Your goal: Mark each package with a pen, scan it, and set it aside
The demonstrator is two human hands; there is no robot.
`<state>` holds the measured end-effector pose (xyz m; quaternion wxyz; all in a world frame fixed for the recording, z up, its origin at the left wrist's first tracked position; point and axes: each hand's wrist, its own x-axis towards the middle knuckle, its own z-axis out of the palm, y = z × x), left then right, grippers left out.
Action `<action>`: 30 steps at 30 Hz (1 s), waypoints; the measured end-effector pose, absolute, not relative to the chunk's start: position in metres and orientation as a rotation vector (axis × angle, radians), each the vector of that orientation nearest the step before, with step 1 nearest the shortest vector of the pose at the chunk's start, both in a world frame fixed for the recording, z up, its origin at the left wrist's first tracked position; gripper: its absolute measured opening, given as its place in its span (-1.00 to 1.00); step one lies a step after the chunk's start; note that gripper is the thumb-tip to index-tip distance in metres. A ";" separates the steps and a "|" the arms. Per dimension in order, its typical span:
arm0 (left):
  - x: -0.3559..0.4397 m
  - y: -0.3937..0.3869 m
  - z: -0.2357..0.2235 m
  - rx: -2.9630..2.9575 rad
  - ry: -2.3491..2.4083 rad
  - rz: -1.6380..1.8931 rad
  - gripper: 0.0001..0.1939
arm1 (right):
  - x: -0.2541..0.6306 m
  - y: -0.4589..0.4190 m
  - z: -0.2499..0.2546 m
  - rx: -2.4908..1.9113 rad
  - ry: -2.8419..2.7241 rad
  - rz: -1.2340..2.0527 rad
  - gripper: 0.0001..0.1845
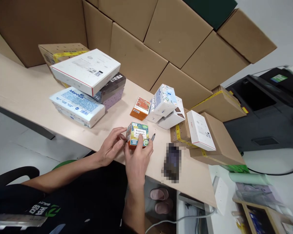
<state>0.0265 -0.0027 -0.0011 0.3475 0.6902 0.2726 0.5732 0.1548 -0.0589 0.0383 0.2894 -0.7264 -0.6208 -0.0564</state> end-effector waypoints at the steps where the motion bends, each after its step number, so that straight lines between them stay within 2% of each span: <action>1: 0.023 -0.003 0.000 1.826 0.700 1.541 -0.52 | 0.158 -0.056 0.041 -1.896 -1.667 -0.148 -0.35; 7: -0.020 -0.001 0.011 2.323 0.745 1.943 -0.51 | 0.170 0.003 0.076 -1.654 -1.709 -0.246 -0.33; 11: -0.060 0.013 0.020 2.081 1.224 2.162 -0.76 | 0.170 0.074 0.086 -1.665 -1.689 -0.318 -0.39; 14: -0.097 0.034 0.026 1.903 1.519 2.301 -0.70 | 0.166 0.101 0.088 -1.737 -1.628 -0.339 -0.43; 16: -0.123 0.049 0.029 1.877 1.744 2.208 -0.55 | 0.163 0.096 0.089 -1.738 -1.620 -0.379 -0.44; 19: -0.149 0.066 0.031 1.686 1.975 1.850 -0.37 | 0.154 0.065 0.086 -1.649 -1.717 -0.330 -0.46; 23: -0.146 0.061 0.033 1.523 2.006 1.326 -0.50 | 0.138 0.018 0.072 -1.543 -1.934 0.300 -0.40; 26: -0.121 0.039 0.035 1.576 1.836 1.259 -0.54 | 0.132 -0.006 0.061 -1.486 -1.895 0.706 -0.39; 30: -0.077 0.015 0.033 1.796 1.542 1.091 -0.45 | 0.142 -0.022 0.050 -1.548 -1.608 0.739 -0.48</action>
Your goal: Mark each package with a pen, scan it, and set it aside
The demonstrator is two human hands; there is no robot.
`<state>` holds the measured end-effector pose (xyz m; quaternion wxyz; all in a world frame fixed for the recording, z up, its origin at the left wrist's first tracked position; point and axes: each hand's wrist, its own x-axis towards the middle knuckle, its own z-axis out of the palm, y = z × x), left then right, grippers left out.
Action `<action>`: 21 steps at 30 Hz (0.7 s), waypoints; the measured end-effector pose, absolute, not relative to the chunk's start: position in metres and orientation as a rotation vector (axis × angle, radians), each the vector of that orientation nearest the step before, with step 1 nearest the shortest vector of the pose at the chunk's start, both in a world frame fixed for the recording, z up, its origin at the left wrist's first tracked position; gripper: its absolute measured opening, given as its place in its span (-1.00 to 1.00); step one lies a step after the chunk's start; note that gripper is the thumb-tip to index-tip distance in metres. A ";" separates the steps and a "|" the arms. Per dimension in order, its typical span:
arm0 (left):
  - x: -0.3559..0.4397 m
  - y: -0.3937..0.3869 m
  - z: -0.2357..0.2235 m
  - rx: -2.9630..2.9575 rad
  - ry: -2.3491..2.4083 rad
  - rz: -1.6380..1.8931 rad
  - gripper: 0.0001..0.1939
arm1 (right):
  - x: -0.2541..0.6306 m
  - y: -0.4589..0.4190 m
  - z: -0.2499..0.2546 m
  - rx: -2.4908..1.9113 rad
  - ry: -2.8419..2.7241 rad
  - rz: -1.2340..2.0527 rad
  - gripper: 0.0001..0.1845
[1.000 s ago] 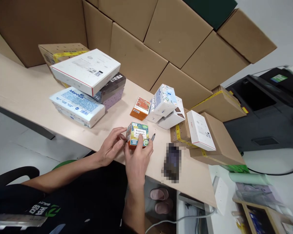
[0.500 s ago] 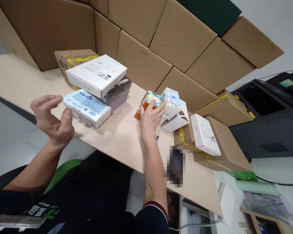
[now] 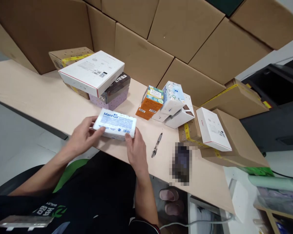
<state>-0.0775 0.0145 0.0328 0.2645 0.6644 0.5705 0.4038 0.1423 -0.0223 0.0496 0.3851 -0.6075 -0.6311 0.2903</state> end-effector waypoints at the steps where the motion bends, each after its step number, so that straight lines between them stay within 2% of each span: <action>1: -0.067 0.012 0.031 1.835 1.502 1.087 -0.46 | 0.147 -0.025 0.046 -1.576 -1.530 0.699 -0.49; 7: -0.021 0.021 0.014 1.858 1.107 1.274 -0.56 | 0.177 -0.035 0.014 -1.466 -1.200 0.440 -0.47; 11: -0.011 0.025 0.009 1.731 0.984 1.214 -0.64 | 0.183 -0.040 0.002 -1.360 -0.988 0.425 -0.55; 17: -0.008 0.025 0.014 1.757 0.996 1.177 -0.42 | 0.182 -0.045 0.004 -1.434 -0.971 0.342 -0.54; 21: -0.003 0.027 0.016 1.857 1.016 1.226 -0.43 | 0.183 -0.041 0.007 -1.482 -1.036 0.300 -0.52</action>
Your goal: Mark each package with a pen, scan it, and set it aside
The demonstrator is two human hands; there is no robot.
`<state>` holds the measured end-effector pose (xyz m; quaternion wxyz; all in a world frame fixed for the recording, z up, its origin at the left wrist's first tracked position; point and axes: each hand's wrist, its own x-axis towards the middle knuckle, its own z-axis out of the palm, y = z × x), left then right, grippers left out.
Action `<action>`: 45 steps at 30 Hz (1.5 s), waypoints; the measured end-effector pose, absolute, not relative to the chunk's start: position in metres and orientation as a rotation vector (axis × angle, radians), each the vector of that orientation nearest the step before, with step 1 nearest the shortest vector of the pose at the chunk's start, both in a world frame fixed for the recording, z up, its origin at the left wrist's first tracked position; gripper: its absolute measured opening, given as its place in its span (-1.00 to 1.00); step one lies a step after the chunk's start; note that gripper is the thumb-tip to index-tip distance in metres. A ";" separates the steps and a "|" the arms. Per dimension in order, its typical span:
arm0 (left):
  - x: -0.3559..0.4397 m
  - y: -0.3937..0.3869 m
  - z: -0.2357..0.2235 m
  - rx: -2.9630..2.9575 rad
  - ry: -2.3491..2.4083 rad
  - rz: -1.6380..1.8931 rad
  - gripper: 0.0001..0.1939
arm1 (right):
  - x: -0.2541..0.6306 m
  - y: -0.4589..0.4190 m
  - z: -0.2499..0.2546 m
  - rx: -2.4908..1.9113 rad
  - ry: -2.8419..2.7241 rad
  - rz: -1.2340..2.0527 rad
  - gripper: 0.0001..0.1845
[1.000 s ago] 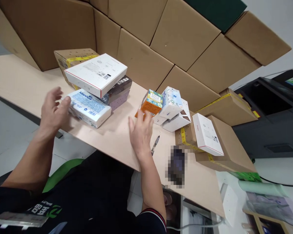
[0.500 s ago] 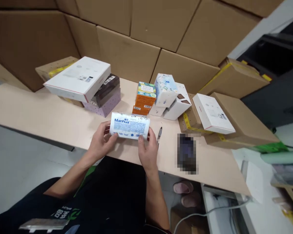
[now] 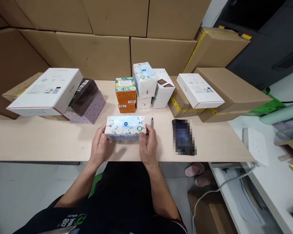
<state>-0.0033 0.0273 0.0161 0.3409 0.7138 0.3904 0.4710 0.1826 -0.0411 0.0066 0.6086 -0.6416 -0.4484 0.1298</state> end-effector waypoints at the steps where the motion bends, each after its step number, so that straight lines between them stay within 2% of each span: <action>1: -0.001 0.028 0.016 1.854 1.008 1.254 -0.44 | 0.183 -0.040 0.007 -1.456 -1.059 0.290 -0.51; 5: 0.006 0.028 0.014 1.757 0.891 1.420 -0.50 | 0.186 -0.037 0.008 -1.300 -1.054 0.299 -0.54; 10: 0.008 0.026 0.010 1.650 0.898 1.539 -0.66 | 0.186 -0.038 0.007 -1.310 -0.921 0.364 -0.65; 15: 0.002 0.026 0.001 1.690 0.909 1.514 -0.61 | 0.188 -0.042 0.002 -1.314 -0.893 0.247 -0.68; 21: -0.003 0.023 0.004 2.075 0.884 1.583 -0.68 | 0.224 -0.042 0.019 -1.804 -1.134 -0.003 -0.64; 25: -0.003 0.017 0.012 2.346 0.791 1.631 -0.73 | 0.237 -0.033 0.034 -2.199 -1.481 0.242 -0.49; 28: -0.003 0.015 0.015 2.493 0.702 1.694 -0.73 | 0.239 -0.028 0.035 -2.280 -1.511 0.341 -0.45; 31: -0.003 0.010 0.017 2.594 0.679 1.722 -0.76 | 0.243 -0.030 0.030 -2.113 -1.343 0.340 -0.51; 35: 0.006 0.003 0.020 2.594 0.694 1.719 -0.75 | 0.248 -0.038 0.032 -1.518 -0.926 0.407 -0.67; 38: 0.018 0.001 0.024 2.620 0.709 1.701 -0.70 | 0.241 -0.044 0.047 -1.159 -0.871 0.481 -0.74; 43: 0.035 0.004 0.026 2.727 0.865 1.683 -0.64 | 0.211 -0.046 0.073 -1.152 -1.007 0.292 -0.78; 45: 0.038 0.005 0.025 2.745 0.938 1.680 -0.64 | 0.200 -0.043 0.078 -1.157 -1.002 0.320 -0.81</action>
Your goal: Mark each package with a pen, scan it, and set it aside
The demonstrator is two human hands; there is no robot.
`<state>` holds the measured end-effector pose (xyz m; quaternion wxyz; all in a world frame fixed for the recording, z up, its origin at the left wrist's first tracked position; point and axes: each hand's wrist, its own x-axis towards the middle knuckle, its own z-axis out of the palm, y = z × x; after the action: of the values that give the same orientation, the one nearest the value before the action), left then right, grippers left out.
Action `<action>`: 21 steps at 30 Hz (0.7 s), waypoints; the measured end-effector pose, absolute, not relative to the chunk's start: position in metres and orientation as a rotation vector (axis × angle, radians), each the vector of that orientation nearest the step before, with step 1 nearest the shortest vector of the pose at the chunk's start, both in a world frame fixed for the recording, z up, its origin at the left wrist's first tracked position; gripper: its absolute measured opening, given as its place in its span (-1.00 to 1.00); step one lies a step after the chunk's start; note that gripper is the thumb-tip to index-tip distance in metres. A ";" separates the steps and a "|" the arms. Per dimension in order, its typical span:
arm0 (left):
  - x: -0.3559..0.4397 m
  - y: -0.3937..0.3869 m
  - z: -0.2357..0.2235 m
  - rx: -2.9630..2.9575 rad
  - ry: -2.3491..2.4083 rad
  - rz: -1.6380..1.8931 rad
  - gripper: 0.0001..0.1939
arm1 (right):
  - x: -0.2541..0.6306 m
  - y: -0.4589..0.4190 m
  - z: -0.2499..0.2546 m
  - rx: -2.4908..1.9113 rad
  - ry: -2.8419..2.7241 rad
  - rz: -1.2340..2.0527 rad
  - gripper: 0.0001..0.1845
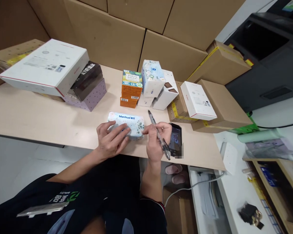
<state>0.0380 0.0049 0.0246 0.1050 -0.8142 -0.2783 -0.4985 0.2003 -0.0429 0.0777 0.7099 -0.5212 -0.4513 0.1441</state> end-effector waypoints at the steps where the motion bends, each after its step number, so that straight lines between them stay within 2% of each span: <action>1: 0.039 0.005 0.024 -2.387 -0.839 -1.456 -0.63 | 0.196 -0.041 0.079 -1.157 -1.008 0.367 -0.82; 5: 0.039 0.003 0.018 -2.357 -0.909 -1.395 -0.57 | 0.187 -0.031 0.075 -1.221 -1.104 0.518 -0.71; 9: 0.039 0.001 0.013 -2.358 -0.967 -1.335 -0.56 | 0.187 -0.022 0.065 -1.270 -1.142 0.519 -0.77; 13: 0.040 0.000 0.013 -2.375 -0.949 -1.323 -0.56 | 0.187 -0.019 0.055 -1.317 -1.083 0.465 -0.80; 21: 0.040 0.001 0.015 -2.397 -0.954 -1.323 -0.61 | 0.189 -0.021 0.048 -1.460 -1.190 0.309 -0.72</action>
<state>0.0398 0.0009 0.0146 0.1207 -0.8207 -0.3265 -0.4530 0.1891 -0.0210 0.0479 0.5782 -0.6241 -0.5086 0.1321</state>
